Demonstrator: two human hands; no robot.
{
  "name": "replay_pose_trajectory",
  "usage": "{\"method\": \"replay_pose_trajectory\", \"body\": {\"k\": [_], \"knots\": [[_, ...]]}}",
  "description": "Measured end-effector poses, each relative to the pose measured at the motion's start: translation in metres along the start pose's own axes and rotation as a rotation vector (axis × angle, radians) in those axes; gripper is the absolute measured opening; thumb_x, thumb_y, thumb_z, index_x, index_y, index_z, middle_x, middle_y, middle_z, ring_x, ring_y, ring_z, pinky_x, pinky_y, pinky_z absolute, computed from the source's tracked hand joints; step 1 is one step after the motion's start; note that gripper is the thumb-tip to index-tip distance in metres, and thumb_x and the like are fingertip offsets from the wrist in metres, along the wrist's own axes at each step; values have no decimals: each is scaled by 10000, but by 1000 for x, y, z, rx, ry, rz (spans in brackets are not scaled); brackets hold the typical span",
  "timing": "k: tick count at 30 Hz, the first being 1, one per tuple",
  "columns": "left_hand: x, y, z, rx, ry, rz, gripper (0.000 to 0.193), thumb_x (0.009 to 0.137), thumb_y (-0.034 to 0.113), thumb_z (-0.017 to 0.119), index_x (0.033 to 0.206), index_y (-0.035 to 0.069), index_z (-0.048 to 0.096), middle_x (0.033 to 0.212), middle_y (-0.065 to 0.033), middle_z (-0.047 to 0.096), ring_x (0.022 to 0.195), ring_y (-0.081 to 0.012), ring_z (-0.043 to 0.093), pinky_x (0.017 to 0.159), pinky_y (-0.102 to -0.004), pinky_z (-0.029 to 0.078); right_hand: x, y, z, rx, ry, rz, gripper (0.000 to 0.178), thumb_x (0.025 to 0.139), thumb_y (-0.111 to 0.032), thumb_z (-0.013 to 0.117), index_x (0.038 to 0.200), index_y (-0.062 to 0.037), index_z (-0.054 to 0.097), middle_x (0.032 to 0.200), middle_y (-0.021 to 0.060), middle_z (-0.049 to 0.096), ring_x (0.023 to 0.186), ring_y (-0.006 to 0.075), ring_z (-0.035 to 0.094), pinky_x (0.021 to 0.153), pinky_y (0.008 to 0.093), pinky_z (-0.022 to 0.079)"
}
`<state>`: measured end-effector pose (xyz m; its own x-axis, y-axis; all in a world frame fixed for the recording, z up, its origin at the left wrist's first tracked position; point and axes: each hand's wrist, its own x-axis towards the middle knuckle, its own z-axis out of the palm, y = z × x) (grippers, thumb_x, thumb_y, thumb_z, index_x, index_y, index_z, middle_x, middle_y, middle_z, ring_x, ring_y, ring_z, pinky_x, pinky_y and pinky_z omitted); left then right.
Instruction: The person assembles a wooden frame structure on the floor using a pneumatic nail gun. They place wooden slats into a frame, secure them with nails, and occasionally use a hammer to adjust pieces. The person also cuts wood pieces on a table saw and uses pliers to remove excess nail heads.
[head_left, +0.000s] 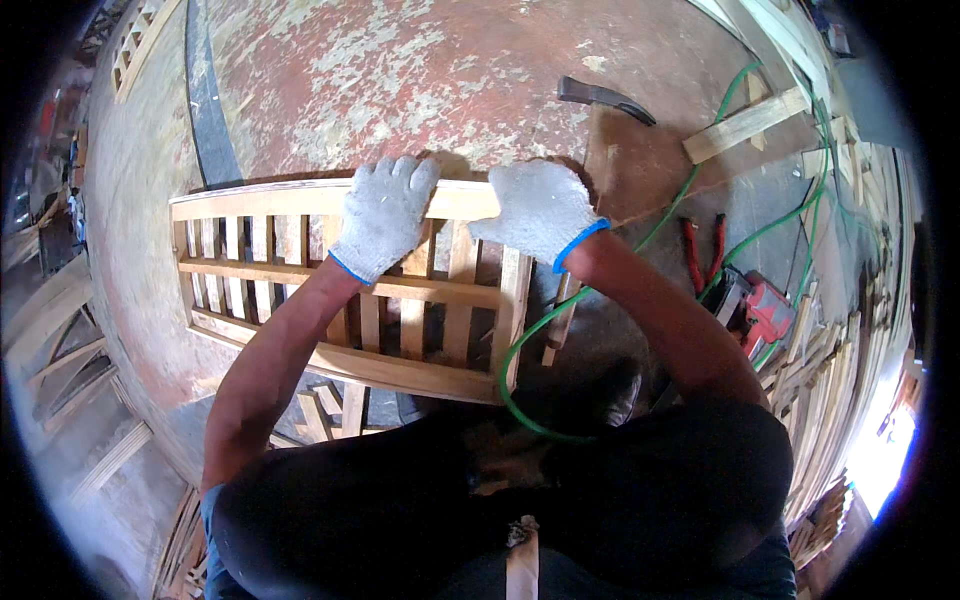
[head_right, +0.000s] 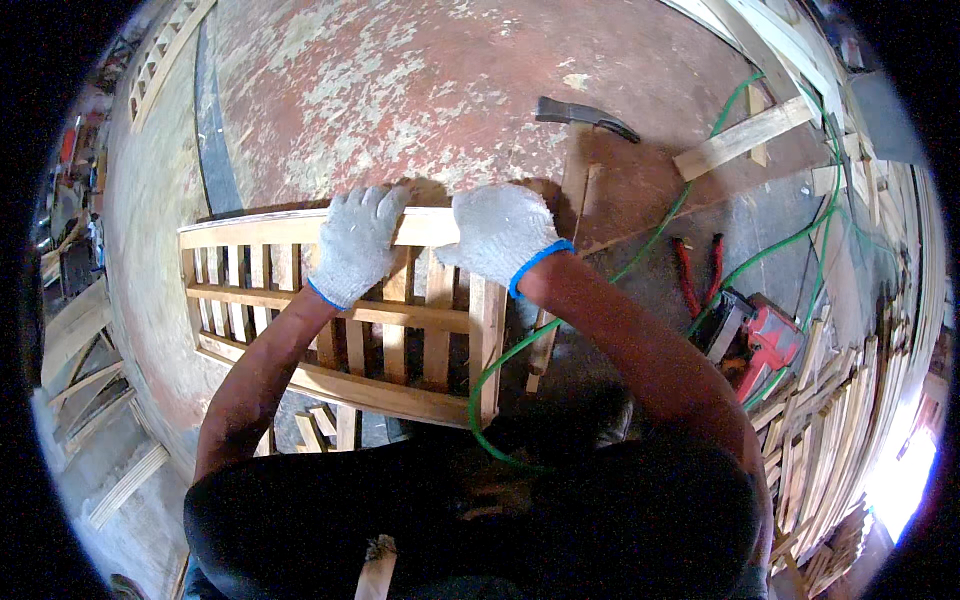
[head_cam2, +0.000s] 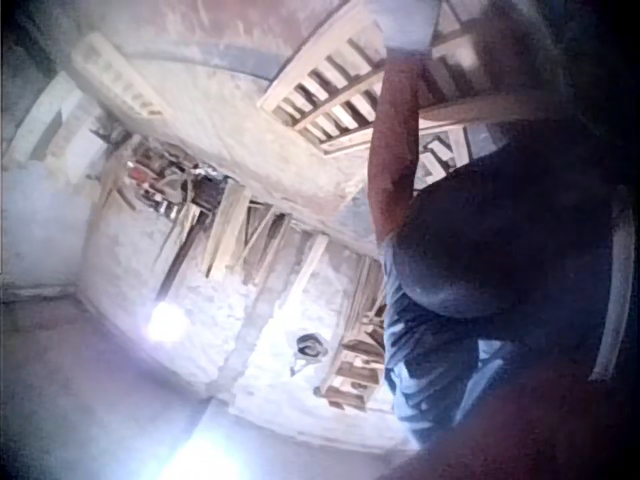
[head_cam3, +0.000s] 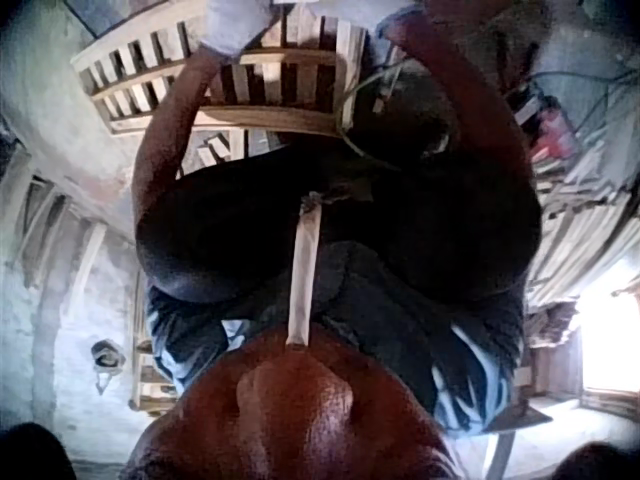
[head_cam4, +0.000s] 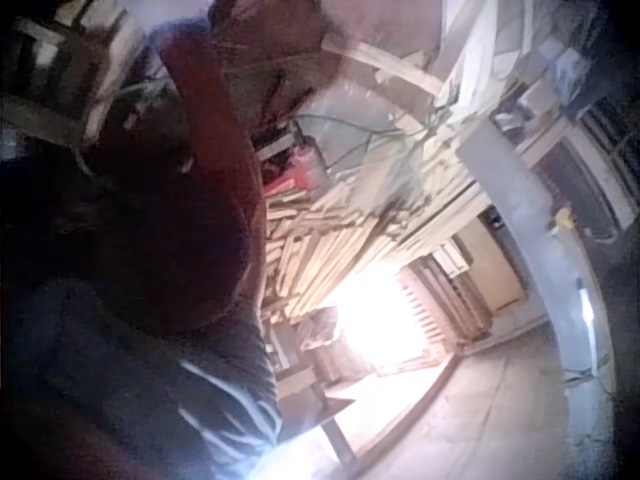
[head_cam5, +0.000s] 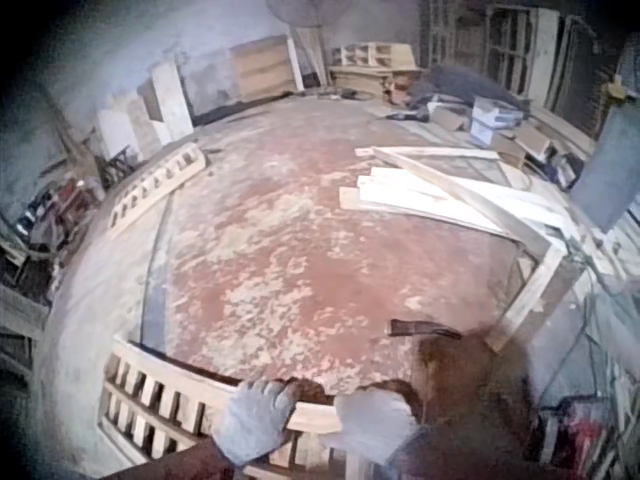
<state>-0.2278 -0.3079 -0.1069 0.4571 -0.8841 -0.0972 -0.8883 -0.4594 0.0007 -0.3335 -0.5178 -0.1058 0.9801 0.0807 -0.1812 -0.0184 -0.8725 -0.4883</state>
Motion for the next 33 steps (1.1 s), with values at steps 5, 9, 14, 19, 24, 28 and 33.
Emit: {"method": "replay_pose_trajectory", "body": {"k": [5, 9, 14, 19, 24, 28, 33], "knots": [[-2, 1, 0, 11, 77, 6, 341, 832, 161, 660, 1160, 85, 608, 1056, -102, 624, 1014, -293, 610, 866, -449, 459, -48, 8, -50, 219, 158, 11, 571, 825, -388, 789, 1247, -26, 660, 1096, 188, 718, 1073, 364, 682, 938, 454, 541], [-8, -5, 1, 20, 39, -27, 311, 846, 156, 647, 1145, 85, 604, 1044, -100, 620, 1001, -293, 610, 854, -447, 457, -167, 67, -39, 100, 610, 648, 479, 892, -200, 742, 1309, 11, 636, 1221, 209, 688, 1118, 350, 662, 966, 434, 516], [-2, 1, 7, 25, 106, 15, 291, 862, 154, 635, 1143, 90, 596, 1030, -98, 614, 984, -287, 608, 839, -445, 451, -367, 127, 27, -372, 587, 1171, 599, 926, -286, 707, 1408, 28, 542, 1307, 249, 629, 1231, 406, 593, 1055, 462, 465], [-5, 3, 7, 44, 144, 8, 271, 869, 159, 628, 1129, 88, 599, 1023, -97, 614, 969, -288, 610, 835, -444, 446, -419, 163, 63, -169, 466, 1401, 683, 913, -352, 711, 1442, 24, 499, 1362, 249, 602, 1268, 402, 577, 1046, 460, 472], [6, 7, 15, -17, 160, 10, 227, 878, 162, 620, 1096, 101, 616, 1004, -94, 624, 956, -285, 618, 813, -442, 457, -520, 307, 82, 229, 522, 1372, 478, 832, -287, 771, 1212, -23, 653, 979, 131, 732, 830, 311, 709, 755, 433, 569], [1, 2, 9, -21, 170, 2, 172, 887, 160, 615, 1051, 111, 625, 975, -96, 631, 953, -283, 626, 816, -436, 471, -496, 295, 80, 910, 654, 1416, 298, 826, -177, 782, 1083, -54, 696, 876, 44, 715, 708, 220, 679, 623, 364, 544], [-5, 1, 6, 44, 105, -30, 221, 871, 182, 639, 1078, 105, 623, 998, -102, 629, 978, -284, 624, 838, -436, 470, -405, 196, 2, 1244, 669, 1149, 173, 865, -83, 739, 1026, -26, 708, 847, 56, 705, 691, 194, 655, 642, 334, 533]]}}
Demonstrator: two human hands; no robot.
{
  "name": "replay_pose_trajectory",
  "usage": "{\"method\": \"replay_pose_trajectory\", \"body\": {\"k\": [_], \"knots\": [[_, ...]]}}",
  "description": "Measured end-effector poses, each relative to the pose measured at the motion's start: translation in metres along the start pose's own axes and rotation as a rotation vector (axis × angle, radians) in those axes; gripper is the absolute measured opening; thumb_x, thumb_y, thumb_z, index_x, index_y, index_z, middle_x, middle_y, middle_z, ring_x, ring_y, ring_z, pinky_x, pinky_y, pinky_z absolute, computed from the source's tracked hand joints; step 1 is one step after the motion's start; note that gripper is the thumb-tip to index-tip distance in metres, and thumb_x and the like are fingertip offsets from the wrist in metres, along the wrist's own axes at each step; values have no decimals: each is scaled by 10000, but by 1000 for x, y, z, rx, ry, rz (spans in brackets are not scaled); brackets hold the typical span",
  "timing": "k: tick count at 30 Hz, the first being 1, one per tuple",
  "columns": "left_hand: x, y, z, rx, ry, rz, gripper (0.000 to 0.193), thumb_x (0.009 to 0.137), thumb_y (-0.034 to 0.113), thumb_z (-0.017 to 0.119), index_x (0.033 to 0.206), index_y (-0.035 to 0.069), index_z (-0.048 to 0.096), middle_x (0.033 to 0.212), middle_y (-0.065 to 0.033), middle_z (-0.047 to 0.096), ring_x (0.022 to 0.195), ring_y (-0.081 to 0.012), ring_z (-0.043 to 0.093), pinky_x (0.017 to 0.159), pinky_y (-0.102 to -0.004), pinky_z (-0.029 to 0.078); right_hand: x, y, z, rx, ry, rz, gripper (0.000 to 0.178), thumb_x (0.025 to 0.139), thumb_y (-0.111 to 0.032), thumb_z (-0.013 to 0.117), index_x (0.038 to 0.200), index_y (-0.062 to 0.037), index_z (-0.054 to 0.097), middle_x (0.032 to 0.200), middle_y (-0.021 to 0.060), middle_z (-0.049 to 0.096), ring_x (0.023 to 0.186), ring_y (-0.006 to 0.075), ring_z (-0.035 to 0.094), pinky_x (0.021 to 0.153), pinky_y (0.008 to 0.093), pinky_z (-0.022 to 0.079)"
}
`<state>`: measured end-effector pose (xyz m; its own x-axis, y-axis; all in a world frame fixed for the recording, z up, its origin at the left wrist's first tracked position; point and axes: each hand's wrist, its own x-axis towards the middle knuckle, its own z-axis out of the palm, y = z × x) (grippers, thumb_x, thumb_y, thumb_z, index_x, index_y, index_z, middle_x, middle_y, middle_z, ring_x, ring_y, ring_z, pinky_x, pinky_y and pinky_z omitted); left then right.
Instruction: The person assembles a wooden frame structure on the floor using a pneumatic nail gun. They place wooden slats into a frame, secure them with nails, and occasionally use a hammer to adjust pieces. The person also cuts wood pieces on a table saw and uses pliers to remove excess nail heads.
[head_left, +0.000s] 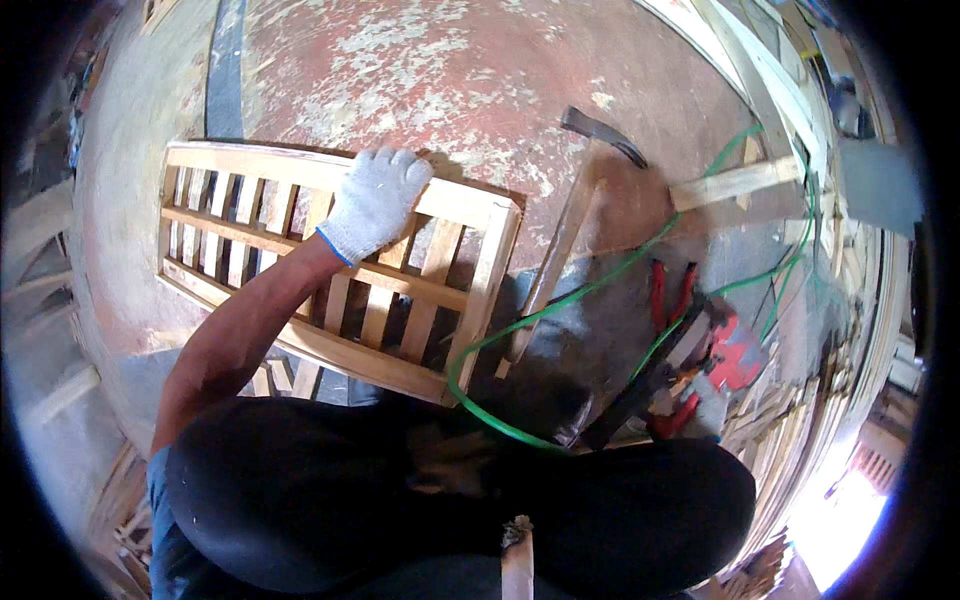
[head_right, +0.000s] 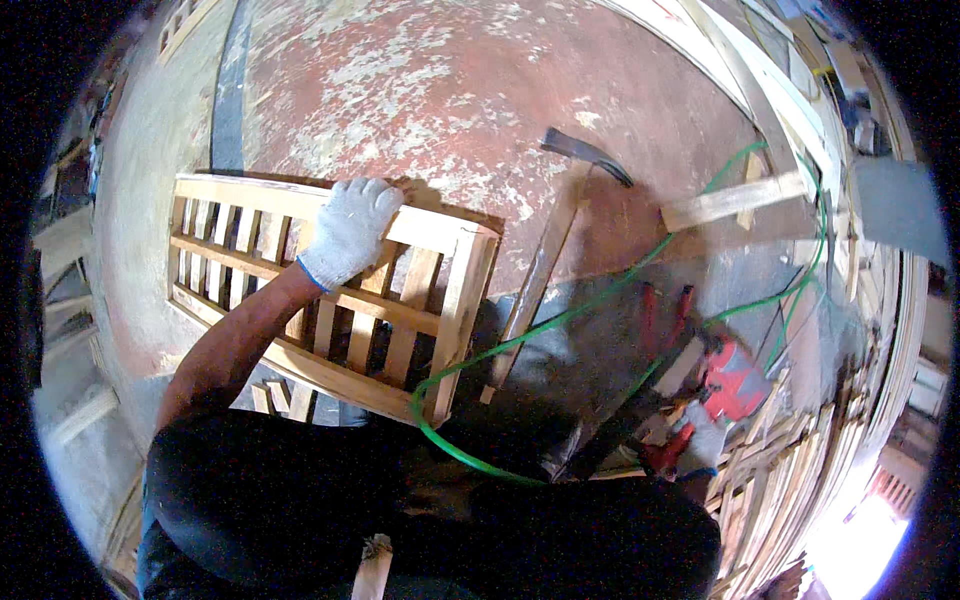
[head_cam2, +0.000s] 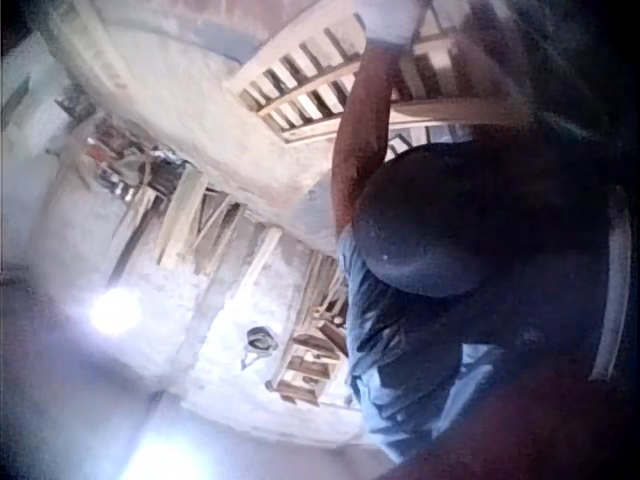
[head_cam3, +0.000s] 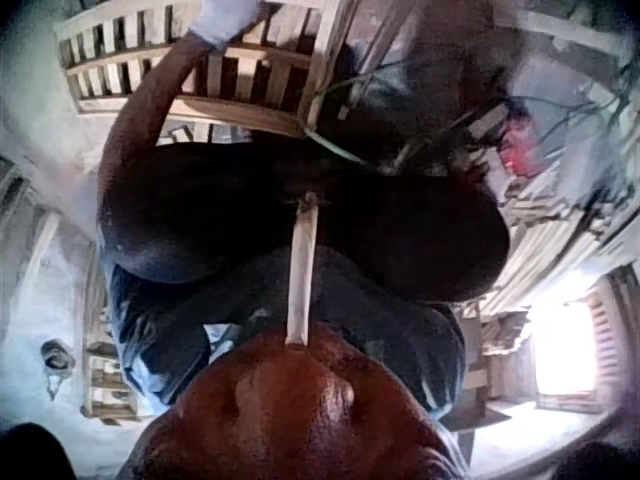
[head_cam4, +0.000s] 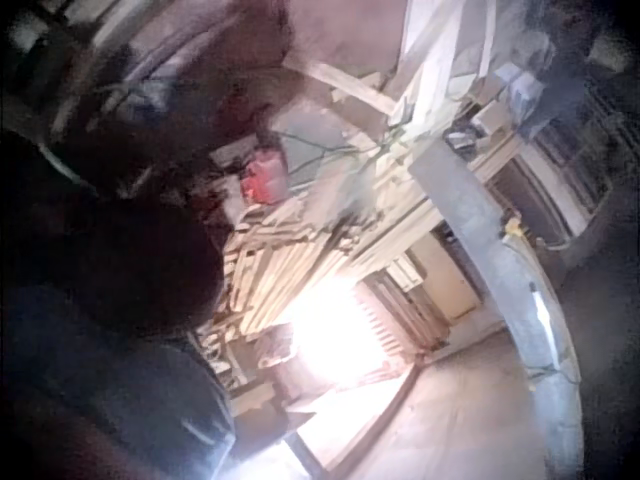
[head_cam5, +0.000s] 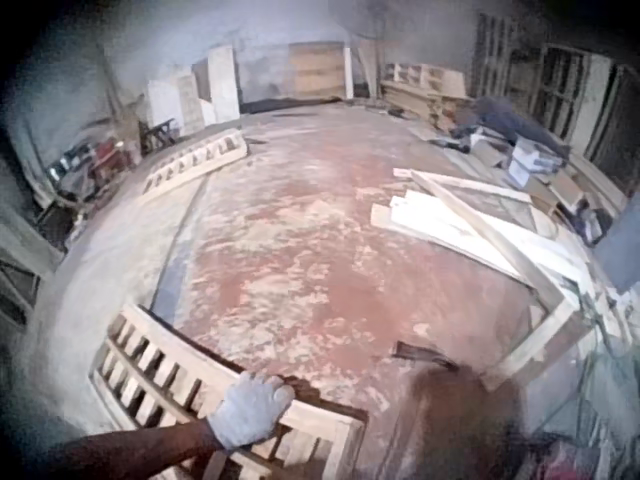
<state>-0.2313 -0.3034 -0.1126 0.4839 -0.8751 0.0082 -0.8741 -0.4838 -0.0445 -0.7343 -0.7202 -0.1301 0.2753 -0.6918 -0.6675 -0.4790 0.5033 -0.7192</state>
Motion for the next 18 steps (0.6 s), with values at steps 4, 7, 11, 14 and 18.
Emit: {"method": "replay_pose_trajectory", "body": {"k": [4, 7, 11, 14, 18], "knots": [[-5, -2, -4, 25, -62, -28, 348, 824, 192, 690, 1152, 103, 618, 1064, -111, 621, 1020, -293, 617, 871, -445, 462, -28, -39, 59, -3, -260, -22, 141, 904, -148, 671, 994, -40, 661, 805, 59, 648, 658, 199, 618, 617, 350, 511], [4, 7, -2, -38, -92, -30, 469, 768, 163, 730, 1214, 107, 594, 1109, -114, 611, 1055, -309, 601, 903, -453, 450, -51, -63, 122, 106, -476, -17, 159, 935, -210, 620, 976, -57, 617, 775, 50, 594, 637, 198, 581, 603, 361, 490], [2, 2, 0, -34, -68, -18, 494, 743, 139, 733, 1214, 110, 586, 1114, -117, 609, 1063, -322, 594, 915, -461, 443, -59, -70, 201, 518, -674, 288, 165, 912, -208, 590, 863, -53, 563, 704, 66, 536, 577, 228, 552, 547, 386, 470], [2, 4, 0, -48, -77, -20, 500, 727, 130, 733, 1204, 110, 582, 1113, -119, 608, 1061, -325, 592, 921, -463, 437, -68, -63, 226, 572, -778, 324, 223, 899, -236, 618, 806, -45, 550, 671, 83, 528, 541, 245, 547, 507, 394, 454], [3, 1, 1, -63, -104, -45, 599, 656, 121, 806, 1198, 81, 552, 1135, -132, 590, 1095, -358, 567, 957, -481, 427, -59, -42, 231, 551, -1030, 313, 265, 908, -279, 648, 825, -42, 565, 671, 73, 533, 530, 245, 552, 501, 391, 435]]}}
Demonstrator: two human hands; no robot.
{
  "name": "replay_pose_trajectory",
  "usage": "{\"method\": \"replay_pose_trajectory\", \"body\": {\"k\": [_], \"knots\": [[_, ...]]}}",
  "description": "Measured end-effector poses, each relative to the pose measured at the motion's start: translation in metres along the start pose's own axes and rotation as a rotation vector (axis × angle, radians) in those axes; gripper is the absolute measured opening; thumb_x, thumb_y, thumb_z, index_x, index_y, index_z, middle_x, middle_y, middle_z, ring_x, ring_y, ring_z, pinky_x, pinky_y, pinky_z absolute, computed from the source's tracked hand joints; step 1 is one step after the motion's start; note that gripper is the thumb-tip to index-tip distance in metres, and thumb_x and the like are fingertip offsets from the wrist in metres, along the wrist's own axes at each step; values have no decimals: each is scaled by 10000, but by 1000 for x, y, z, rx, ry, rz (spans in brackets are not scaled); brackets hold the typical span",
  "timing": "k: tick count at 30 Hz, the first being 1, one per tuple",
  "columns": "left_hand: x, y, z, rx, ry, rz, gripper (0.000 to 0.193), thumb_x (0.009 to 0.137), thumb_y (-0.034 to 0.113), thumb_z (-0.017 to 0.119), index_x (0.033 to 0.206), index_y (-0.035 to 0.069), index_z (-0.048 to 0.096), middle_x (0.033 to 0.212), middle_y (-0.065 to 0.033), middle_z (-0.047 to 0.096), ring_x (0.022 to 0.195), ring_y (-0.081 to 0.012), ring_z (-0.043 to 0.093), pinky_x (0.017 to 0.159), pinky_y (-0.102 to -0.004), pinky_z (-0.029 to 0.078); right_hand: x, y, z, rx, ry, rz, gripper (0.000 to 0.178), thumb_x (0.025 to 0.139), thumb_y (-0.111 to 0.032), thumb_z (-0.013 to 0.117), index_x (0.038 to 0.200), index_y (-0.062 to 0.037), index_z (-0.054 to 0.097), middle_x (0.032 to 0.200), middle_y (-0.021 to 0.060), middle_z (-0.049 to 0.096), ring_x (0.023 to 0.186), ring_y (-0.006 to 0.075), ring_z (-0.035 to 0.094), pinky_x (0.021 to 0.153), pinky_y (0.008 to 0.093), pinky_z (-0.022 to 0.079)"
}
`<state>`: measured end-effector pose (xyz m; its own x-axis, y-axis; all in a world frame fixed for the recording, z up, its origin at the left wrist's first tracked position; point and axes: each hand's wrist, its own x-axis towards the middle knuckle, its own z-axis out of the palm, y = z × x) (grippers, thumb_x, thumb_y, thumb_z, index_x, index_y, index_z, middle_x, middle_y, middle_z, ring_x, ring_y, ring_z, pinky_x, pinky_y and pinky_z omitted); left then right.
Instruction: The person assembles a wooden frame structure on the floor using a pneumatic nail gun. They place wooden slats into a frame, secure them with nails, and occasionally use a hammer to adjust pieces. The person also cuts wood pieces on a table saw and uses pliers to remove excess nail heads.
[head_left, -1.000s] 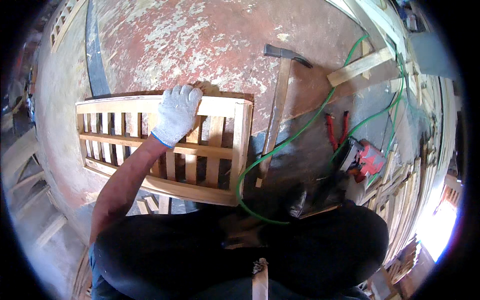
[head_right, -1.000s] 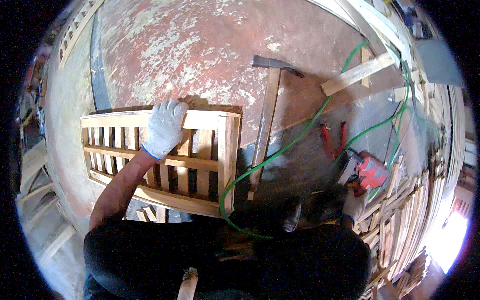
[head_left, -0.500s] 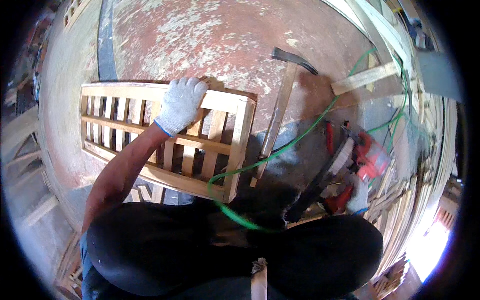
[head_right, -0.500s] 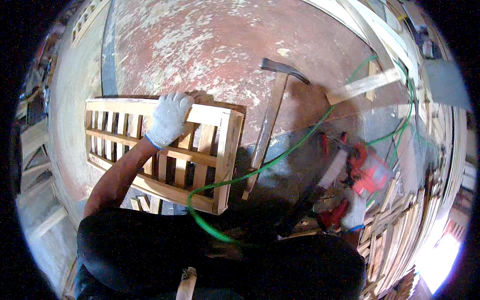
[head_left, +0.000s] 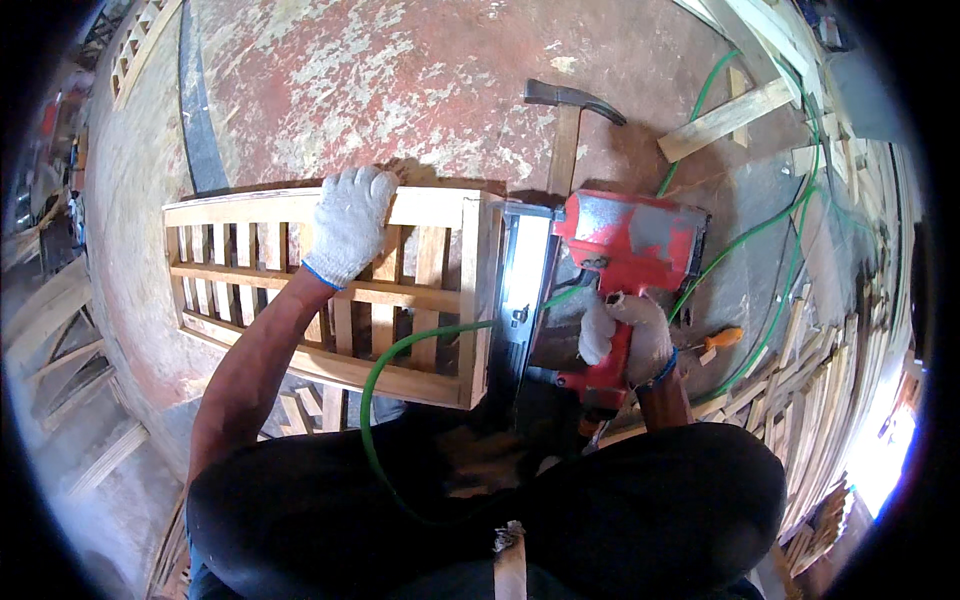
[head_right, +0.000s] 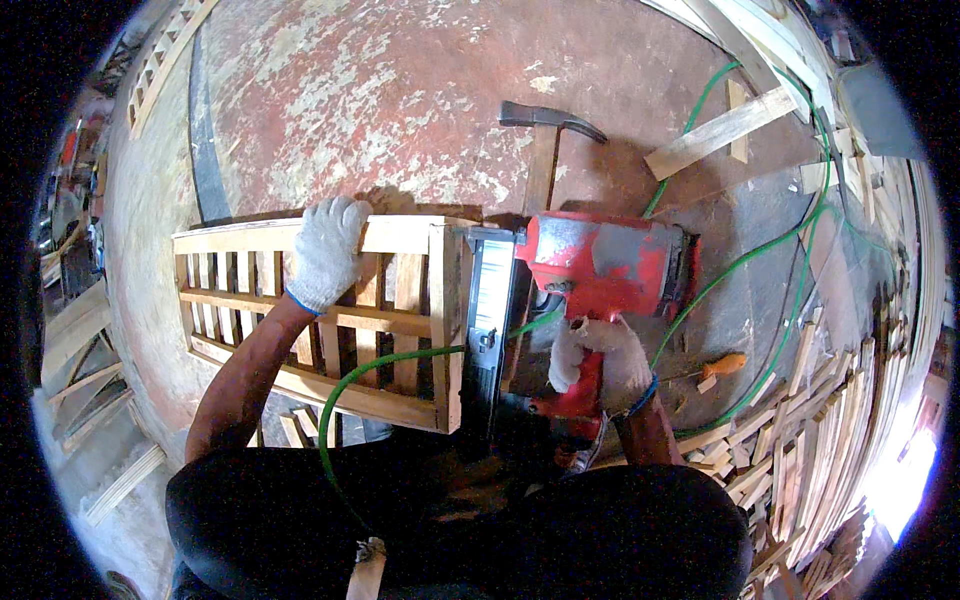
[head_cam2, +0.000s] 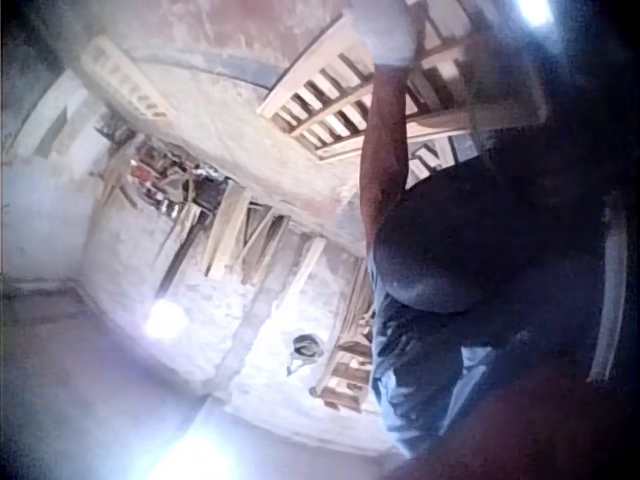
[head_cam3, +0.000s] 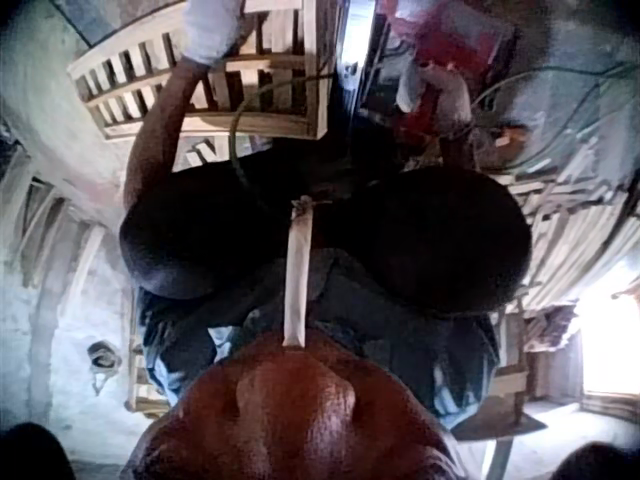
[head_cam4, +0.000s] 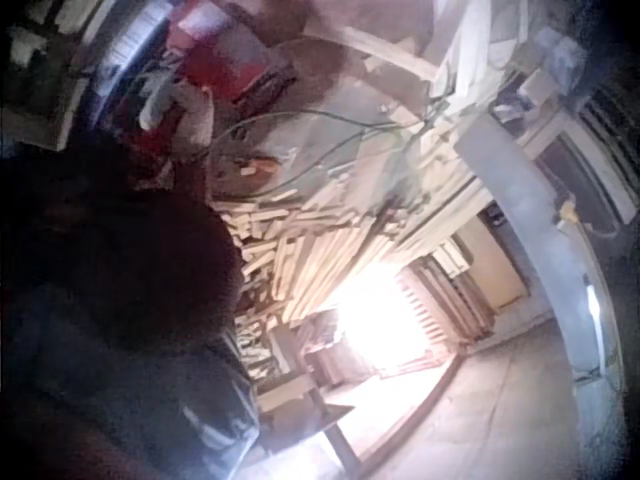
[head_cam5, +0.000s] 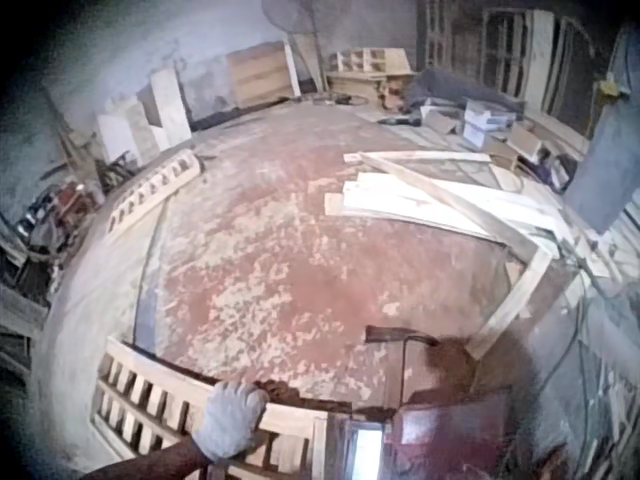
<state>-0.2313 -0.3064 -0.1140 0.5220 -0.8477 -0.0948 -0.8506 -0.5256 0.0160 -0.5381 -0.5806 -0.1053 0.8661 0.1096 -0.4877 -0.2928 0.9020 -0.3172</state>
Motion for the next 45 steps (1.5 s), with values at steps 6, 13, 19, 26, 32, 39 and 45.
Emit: {"method": "replay_pose_trajectory", "body": {"k": [6, 13, 19, 26, 32, 39, 45], "knots": [[-1, 4, -5, -9, 31, 3, 514, 698, 142, 769, 1172, 119, 573, 1103, -113, 602, 1056, -330, 586, 922, -465, 431, -2, 13, -2, 153, 44, 17, 221, 912, -258, 653, 930, -52, 574, 681, 48, 506, 544, 227, 558, 513, 407, 424], [0, 2, 0, -8, 31, 19, 527, 698, 138, 771, 1186, 121, 571, 1102, -115, 598, 1068, -329, 581, 922, -467, 429, -2, 14, -6, 178, -14, 37, 241, 921, -283, 655, 980, -64, 575, 693, 29, 497, 564, 222, 546, 544, 399, 422], [0, 2, -3, -13, 25, 15, 526, 700, 142, 772, 1184, 115, 568, 1107, -118, 598, 1066, -333, 581, 922, -470, 427, -1, 11, -4, 143, -30, 47, 235, 918, -285, 646, 967, -66, 576, 701, 32, 498, 578, 223, 544, 562, 409, 426], [-1, 1, -1, -2, 42, 29, 557, 686, 180, 801, 1186, 107, 567, 1126, -127, 598, 1078, -337, 578, 936, -476, 426, -3, 7, 3, 89, 80, 65, 260, 911, -298, 641, 866, -50, 578, 686, 50, 514, 564, 240, 558, 561, 416, 454], [-3, -1, -1, 17, 12, 20, 562, 679, 180, 803, 1186, 105, 572, 1123, -129, 596, 1078, -337, 579, 931, -477, 426, -4, 8, 12, 82, 95, 82, 264, 911, -289, 651, 813, -55, 575, 669, 63, 528, 549, 235, 559, 550, 414, 457], [-2, -1, 0, 11, 31, 26, 536, 689, 154, 784, 1179, 107, 572, 1107, -131, 600, 1056, -339, 586, 918, -474, 430, -5, 10, 7, 77, 65, 96, 294, 913, -301, 657, 782, -56, 561, 642, 58, 511, 529, 224, 539, 544, 402, 440], [-2, 0, 2, -2, 27, 2, 594, 640, 75, 803, 1182, 104, 563, 1105, -118, 596, 1076, -345, 576, 937, -466, 434, -8, 9, 9, 32, 44, 122, 316, 917, -298, 636, 741, -58, 530, 628, 56, 482, 541, 219, 522, 564, 393, 430]]}}
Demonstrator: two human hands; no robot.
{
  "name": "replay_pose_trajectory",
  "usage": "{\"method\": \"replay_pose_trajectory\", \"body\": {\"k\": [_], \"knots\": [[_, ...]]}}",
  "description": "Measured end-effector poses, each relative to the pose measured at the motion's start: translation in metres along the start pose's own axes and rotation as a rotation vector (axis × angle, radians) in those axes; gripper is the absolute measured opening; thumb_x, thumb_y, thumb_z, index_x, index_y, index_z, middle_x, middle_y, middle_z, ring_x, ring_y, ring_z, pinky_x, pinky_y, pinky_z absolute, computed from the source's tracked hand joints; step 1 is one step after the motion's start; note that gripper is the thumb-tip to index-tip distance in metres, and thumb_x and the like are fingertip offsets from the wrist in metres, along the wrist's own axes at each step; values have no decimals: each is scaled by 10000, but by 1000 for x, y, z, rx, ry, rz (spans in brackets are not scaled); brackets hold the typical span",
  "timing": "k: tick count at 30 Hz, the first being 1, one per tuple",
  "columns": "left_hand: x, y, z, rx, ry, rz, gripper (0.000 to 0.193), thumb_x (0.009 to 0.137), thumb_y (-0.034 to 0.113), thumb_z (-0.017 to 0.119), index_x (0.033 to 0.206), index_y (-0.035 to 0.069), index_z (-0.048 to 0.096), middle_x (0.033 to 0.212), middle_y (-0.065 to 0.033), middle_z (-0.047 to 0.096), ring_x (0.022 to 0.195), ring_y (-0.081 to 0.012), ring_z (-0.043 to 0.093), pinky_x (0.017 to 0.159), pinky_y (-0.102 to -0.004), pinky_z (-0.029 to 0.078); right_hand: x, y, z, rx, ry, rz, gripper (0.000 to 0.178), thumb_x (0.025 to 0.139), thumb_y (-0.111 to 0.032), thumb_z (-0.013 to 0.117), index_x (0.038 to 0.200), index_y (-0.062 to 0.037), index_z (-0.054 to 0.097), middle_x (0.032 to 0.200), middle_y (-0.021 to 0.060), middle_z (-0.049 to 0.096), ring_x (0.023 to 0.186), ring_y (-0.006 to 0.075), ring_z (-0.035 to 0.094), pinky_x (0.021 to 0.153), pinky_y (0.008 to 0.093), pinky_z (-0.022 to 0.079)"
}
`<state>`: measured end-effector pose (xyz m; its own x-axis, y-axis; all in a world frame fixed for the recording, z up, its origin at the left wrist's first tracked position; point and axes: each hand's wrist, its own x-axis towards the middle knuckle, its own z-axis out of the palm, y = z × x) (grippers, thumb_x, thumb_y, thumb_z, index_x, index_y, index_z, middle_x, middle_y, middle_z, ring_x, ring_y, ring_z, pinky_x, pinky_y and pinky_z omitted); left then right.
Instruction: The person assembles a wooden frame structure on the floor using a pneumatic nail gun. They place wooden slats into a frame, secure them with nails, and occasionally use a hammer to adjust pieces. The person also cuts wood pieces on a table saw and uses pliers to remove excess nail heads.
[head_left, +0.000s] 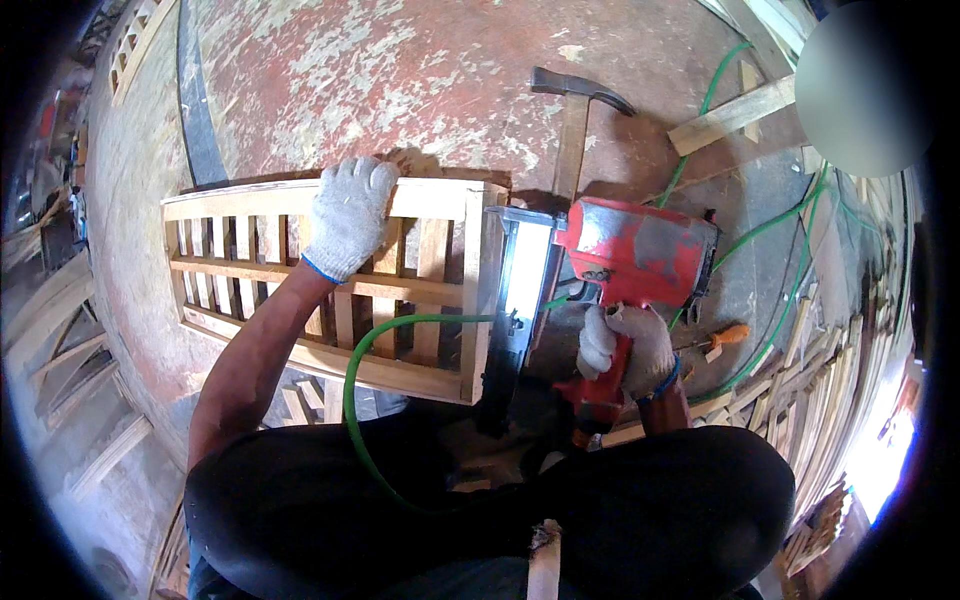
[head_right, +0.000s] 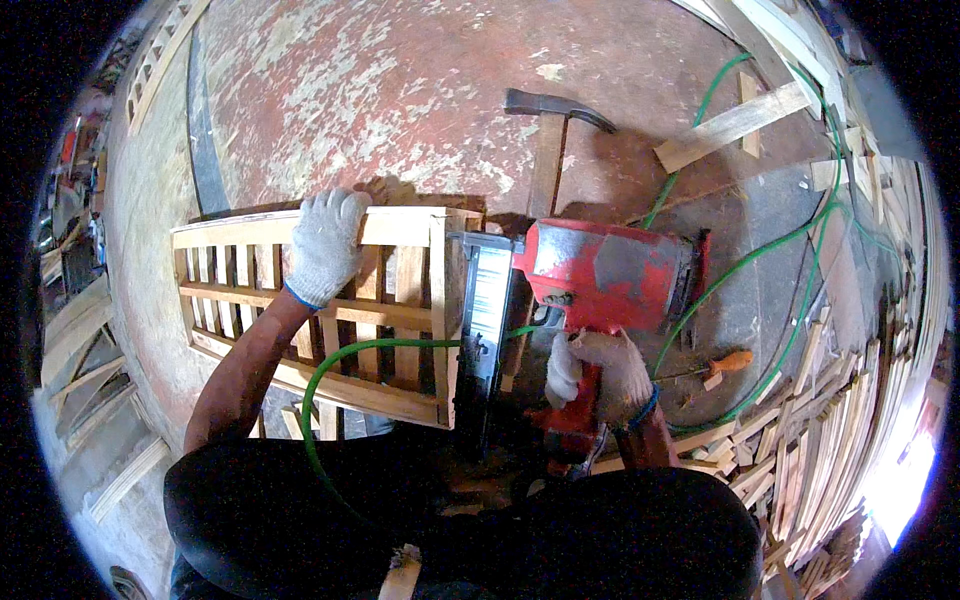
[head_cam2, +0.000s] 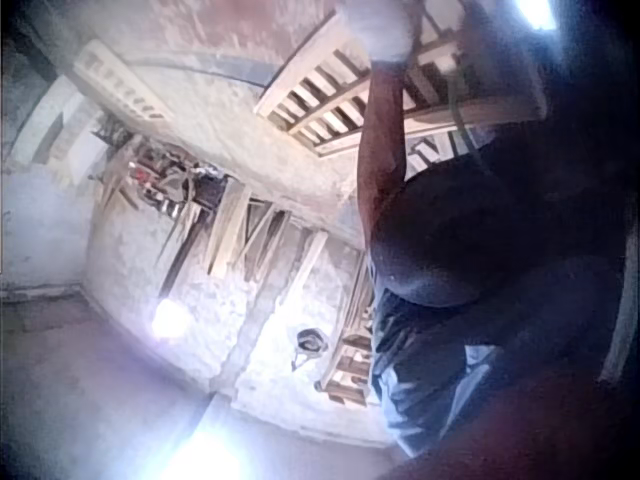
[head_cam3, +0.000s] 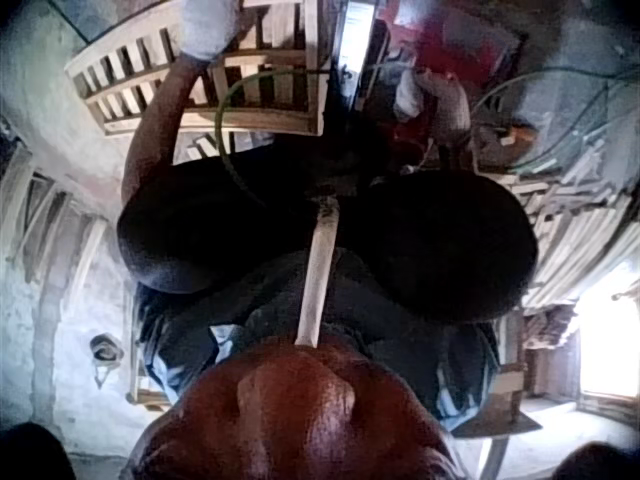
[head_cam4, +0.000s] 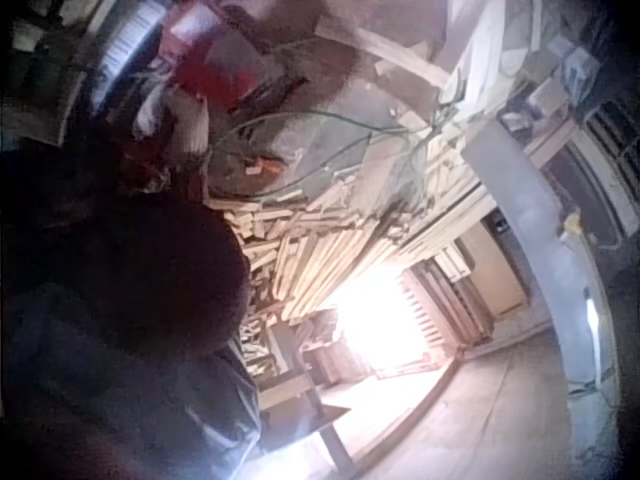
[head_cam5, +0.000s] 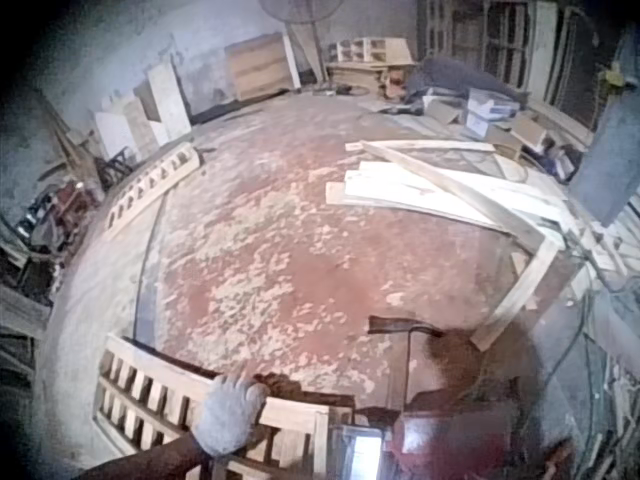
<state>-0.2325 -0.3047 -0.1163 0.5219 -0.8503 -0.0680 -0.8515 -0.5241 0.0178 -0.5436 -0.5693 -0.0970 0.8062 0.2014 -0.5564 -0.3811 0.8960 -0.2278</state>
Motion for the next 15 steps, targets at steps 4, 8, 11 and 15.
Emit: {"method": "replay_pose_trajectory", "body": {"k": [4, 8, 11, 15], "knots": [[1, 1, -2, -5, 0, 5, 600, 634, 89, 806, 1181, 102, 558, 1102, -118, 598, 1073, -347, 578, 933, -465, 433, -1, -1, 2, -10, -6, 19, 330, 920, -304, 618, 717, -66, 512, 628, 61, 476, 554, 227, 514, 577, 401, 426], [1, 0, -3, -26, 26, 13, 594, 632, 87, 797, 1175, 99, 556, 1106, -123, 600, 1068, -351, 577, 925, -463, 432, -3, -3, 8, -42, 85, 21, 325, 920, -291, 611, 708, -68, 507, 629, 62, 475, 550, 235, 511, 579, 404, 429], [-2, 0, 0, -38, 40, 14, 589, 633, 83, 793, 1172, 98, 556, 1108, -126, 600, 1064, -353, 577, 923, -469, 431, -4, -6, 14, -27, 105, 17, 317, 927, -279, 598, 710, -64, 511, 616, 61, 469, 538, 238, 506, 575, 400, 428], [2, -2, -1, 24, 0, 18, 546, 697, 176, 786, 1195, 107, 574, 1117, -119, 603, 1075, -329, 589, 932, -470, 431, -5, -2, 11, -17, 97, 13, 329, 939, -286, 580, 706, -62, 516, 603, 68, 481, 524, 245, 513, 556, 401, 427]]}}
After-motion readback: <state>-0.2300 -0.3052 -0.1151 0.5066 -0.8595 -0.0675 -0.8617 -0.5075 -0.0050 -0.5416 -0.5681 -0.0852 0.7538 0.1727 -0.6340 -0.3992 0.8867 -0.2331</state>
